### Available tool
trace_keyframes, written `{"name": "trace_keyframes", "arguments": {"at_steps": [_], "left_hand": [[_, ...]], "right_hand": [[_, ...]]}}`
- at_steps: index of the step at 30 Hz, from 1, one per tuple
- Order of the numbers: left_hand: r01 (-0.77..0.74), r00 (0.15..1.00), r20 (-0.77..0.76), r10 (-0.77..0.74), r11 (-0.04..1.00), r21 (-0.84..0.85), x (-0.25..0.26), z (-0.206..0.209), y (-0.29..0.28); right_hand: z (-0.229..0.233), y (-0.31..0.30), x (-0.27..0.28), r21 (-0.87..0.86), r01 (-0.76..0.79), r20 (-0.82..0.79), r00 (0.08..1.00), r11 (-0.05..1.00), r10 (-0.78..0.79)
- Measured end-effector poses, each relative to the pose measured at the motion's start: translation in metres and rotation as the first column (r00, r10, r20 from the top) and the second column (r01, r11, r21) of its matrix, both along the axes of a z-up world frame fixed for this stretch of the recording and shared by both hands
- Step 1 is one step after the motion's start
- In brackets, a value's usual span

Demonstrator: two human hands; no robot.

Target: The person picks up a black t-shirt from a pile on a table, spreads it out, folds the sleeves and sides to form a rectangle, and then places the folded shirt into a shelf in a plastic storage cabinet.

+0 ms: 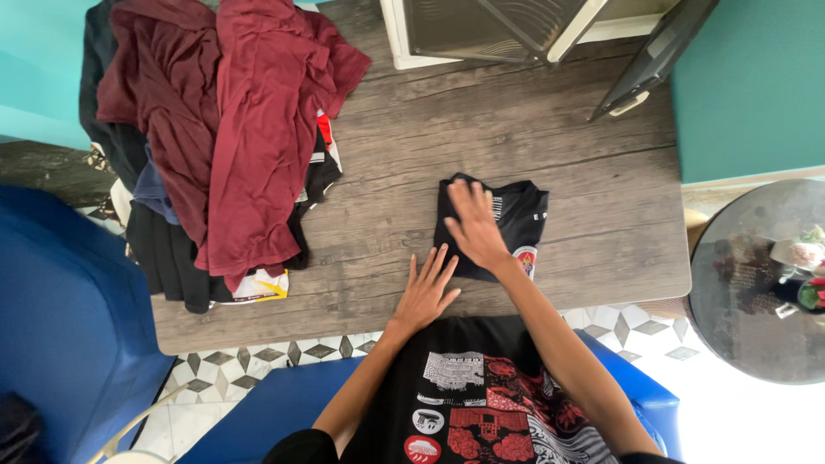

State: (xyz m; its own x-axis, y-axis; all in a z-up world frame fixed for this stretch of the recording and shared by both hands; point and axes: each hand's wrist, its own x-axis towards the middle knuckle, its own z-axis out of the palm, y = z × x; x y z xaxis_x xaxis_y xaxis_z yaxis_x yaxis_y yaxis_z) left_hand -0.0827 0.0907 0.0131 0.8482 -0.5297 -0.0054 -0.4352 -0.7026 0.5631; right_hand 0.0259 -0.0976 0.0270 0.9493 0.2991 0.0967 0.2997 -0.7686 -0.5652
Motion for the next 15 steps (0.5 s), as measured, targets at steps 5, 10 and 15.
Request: {"name": "trace_keyframes", "arguments": {"at_steps": [5, 10, 15], "left_hand": [[-0.194, 0.975, -0.136, 0.174, 0.968, -0.156, 0.008, 0.016, -0.003], [-0.358, 0.929, -0.183, 0.322, 0.906, -0.224, 0.022, 0.019, -0.011], [-0.079, 0.997, 0.001, 0.080, 0.985, -0.154, 0.028, 0.017, -0.016]], "right_hand": [[0.023, -0.064, -0.053, 0.202, 0.487, -0.013, 0.869, 0.850, -0.495], [0.008, -0.115, -0.106, 0.143, 0.815, -0.595, 0.524, 0.561, -0.610], [0.011, -0.101, -0.132, 0.003, 0.501, -0.014, 0.865, 0.866, -0.501]]}}
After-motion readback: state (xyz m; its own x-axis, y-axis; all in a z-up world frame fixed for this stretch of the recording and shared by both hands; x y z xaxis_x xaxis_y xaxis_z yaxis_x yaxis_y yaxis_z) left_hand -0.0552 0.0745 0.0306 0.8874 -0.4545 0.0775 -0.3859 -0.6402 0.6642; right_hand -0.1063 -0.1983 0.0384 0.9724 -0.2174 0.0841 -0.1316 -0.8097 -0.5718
